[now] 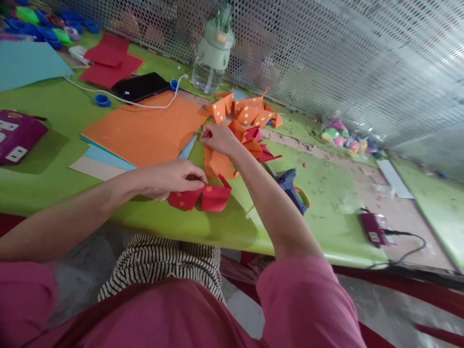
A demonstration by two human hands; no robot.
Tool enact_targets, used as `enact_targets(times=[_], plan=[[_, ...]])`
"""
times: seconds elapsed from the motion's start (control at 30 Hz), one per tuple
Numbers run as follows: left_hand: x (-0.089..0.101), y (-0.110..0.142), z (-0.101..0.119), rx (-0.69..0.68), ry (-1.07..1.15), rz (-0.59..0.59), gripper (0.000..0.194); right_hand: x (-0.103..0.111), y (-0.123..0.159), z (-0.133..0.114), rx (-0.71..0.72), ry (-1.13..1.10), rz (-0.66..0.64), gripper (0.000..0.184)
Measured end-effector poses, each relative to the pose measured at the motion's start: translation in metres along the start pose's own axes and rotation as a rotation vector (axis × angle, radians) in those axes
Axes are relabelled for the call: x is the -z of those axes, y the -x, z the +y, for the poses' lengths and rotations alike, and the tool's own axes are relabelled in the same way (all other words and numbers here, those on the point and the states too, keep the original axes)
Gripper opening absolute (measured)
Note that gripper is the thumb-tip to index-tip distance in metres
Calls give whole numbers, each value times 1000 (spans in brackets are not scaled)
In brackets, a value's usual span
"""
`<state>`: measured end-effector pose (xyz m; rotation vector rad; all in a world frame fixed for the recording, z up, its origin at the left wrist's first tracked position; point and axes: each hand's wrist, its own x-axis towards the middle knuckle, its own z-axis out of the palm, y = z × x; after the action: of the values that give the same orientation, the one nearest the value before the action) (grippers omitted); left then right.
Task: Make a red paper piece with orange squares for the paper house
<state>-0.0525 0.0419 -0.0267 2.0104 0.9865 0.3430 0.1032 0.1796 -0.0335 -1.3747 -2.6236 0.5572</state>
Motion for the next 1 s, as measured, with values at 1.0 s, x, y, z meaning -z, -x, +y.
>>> enact_targets(times=[1.0], plan=[[1,2,5,57,-11,-13,32,-14,-10,5,49,103,-36,9]])
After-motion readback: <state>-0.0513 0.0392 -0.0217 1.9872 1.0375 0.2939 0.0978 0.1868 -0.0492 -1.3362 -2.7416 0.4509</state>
